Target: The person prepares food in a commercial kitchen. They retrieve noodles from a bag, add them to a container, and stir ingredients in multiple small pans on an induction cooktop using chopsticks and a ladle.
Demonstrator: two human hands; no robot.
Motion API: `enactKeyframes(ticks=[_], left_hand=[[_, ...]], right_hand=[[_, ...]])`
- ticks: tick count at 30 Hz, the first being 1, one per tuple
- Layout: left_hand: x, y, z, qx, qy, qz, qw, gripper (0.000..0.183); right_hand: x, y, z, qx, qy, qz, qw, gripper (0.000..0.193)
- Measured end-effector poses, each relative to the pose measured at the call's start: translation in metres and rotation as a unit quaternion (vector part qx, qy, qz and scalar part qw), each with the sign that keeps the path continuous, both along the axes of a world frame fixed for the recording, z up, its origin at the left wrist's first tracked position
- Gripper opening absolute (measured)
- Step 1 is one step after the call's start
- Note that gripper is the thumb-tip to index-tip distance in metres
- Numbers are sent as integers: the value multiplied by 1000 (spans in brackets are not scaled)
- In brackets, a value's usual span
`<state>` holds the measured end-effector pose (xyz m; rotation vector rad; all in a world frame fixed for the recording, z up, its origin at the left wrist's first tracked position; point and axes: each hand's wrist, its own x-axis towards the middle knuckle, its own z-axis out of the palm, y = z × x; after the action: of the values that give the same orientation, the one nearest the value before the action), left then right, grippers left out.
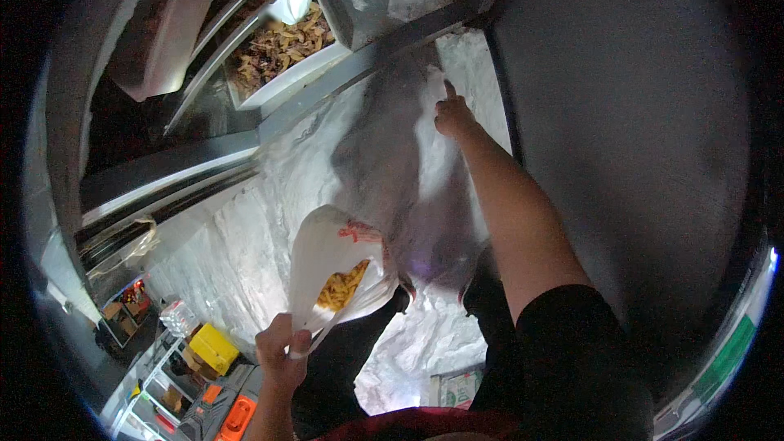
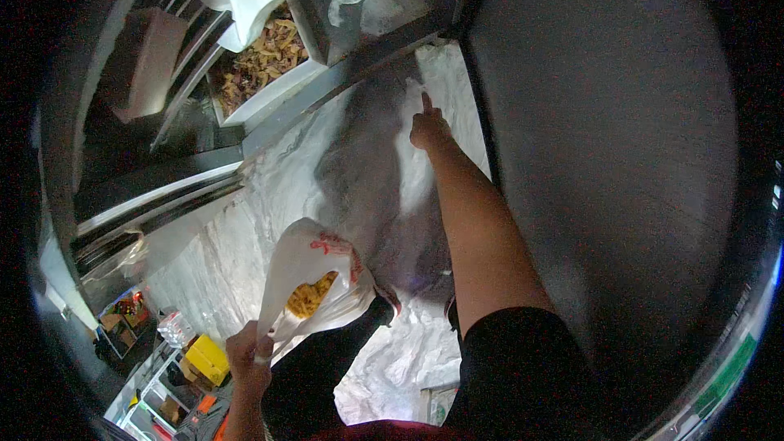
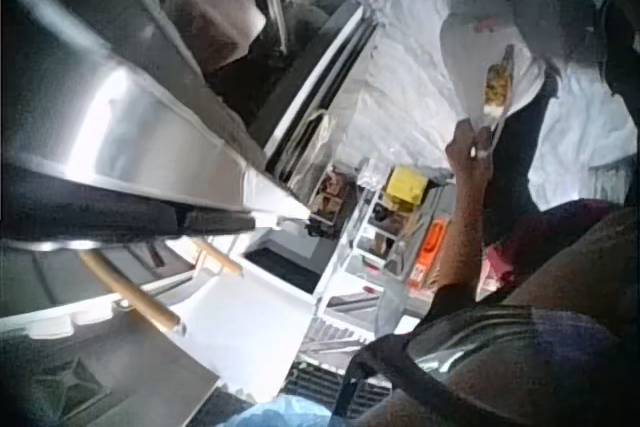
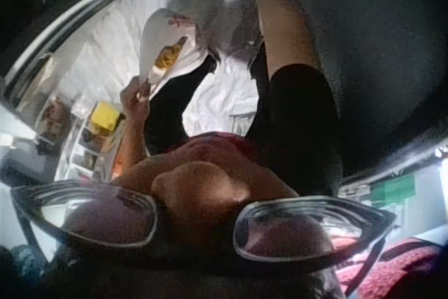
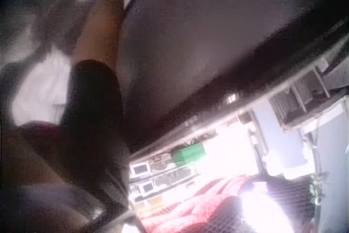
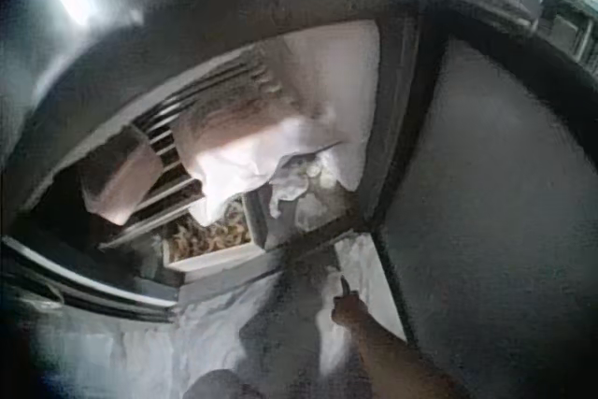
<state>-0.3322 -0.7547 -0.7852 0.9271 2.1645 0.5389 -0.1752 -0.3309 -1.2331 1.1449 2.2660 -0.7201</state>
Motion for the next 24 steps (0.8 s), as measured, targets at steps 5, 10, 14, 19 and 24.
enactKeyframes(ticks=[5,10,14,19,24], left_hand=[[5,-20,-15,-48,16,39,998,55],[18,-23,38,-20,37,66,997,42],[20,-25,97,58,76,-25,995,23],[59,7,280,53,102,23,993,48],[75,40,536,119,29,-113,986,21]], right_hand=[[-5,-5,15,25,118,-105,987,36],[-110,38,190,86,461,-135,873,35],[-147,58,287,86,461,-161,868,59],[-92,-73,412,-71,451,-394,798,47],[55,-185,684,-287,495,-279,771,13]])
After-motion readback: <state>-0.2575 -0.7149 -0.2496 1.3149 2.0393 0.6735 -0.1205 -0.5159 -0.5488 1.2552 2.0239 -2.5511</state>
